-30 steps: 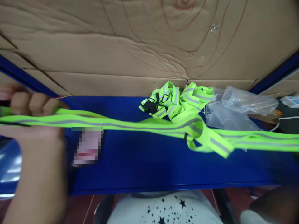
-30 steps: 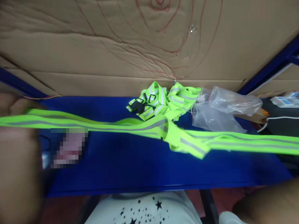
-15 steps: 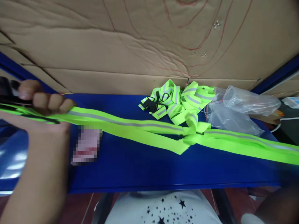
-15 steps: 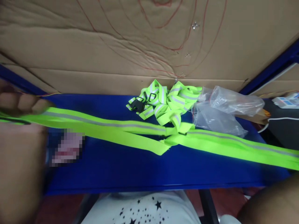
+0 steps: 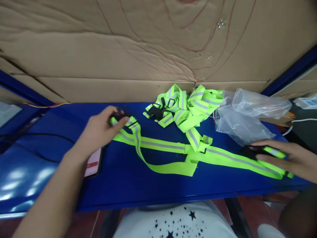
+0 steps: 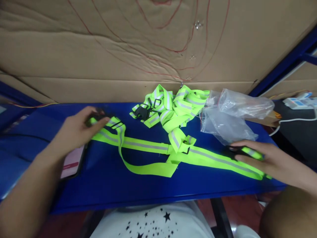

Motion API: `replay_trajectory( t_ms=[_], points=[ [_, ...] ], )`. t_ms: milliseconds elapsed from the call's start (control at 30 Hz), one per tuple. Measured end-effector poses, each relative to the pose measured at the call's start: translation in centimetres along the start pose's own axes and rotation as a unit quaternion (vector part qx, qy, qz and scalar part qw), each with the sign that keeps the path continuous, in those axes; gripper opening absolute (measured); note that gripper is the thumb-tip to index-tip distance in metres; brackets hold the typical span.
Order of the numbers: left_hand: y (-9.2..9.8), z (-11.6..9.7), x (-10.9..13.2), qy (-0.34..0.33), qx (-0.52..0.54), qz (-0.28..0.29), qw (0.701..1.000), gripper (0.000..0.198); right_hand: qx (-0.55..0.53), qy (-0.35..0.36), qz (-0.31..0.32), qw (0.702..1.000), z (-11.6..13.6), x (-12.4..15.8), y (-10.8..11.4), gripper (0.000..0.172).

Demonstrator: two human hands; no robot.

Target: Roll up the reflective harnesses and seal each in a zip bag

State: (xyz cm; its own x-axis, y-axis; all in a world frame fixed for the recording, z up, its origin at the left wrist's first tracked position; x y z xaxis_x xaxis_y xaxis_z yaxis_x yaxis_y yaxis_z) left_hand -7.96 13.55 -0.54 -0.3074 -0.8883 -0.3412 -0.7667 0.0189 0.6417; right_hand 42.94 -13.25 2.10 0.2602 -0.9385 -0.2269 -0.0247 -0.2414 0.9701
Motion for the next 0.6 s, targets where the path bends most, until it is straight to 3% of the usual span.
replay_trajectory(
  t_ms=[67,133,200,333,467,600],
  points=[
    [-1.5,-2.1,1.2,-0.084,-0.144,0.030,0.986,0.057,-0.001,-0.003,-0.001,1.000,2.7,-1.3,-1.3,0.034],
    [-2.9,-5.2,3.0,-0.131,-0.243,0.016,0.961,0.055,-0.003,0.005,-0.005,1.000,5.4,-2.2,-2.3,0.038],
    [-4.5,-8.5,5.1,-0.189,-0.243,0.035,0.951,0.047,0.000,0.019,0.006,1.000,7.4,-2.6,-3.0,0.043],
    [-8.3,-13.3,9.3,-0.291,-0.143,0.154,0.933,0.029,0.022,0.059,0.070,0.996,9.4,-2.9,-4.3,0.055],
    [-12.1,-14.1,11.8,-0.288,-0.096,0.251,0.919,0.026,0.059,0.073,0.063,0.994,10.4,-4.1,-4.7,0.032],
    [-12.9,-13.2,11.9,-0.254,-0.065,0.284,0.922,0.013,0.067,0.084,0.058,0.993,10.2,-5.2,-4.3,0.024]
  ],
)
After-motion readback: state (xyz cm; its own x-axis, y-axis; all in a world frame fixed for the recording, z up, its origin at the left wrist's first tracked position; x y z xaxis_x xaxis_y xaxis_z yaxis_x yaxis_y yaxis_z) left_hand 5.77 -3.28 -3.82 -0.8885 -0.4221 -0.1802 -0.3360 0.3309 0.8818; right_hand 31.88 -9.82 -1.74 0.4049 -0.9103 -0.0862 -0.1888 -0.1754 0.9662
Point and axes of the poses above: each hand's wrist, its own x-axis away from the middle knuckle, its own y-axis out of the back of the hand, z = x × y, the point moved 2 cm from there along -x, towards the middle knuckle, and after that the axes turned 11 degrees about x, right-handed, at the moved point
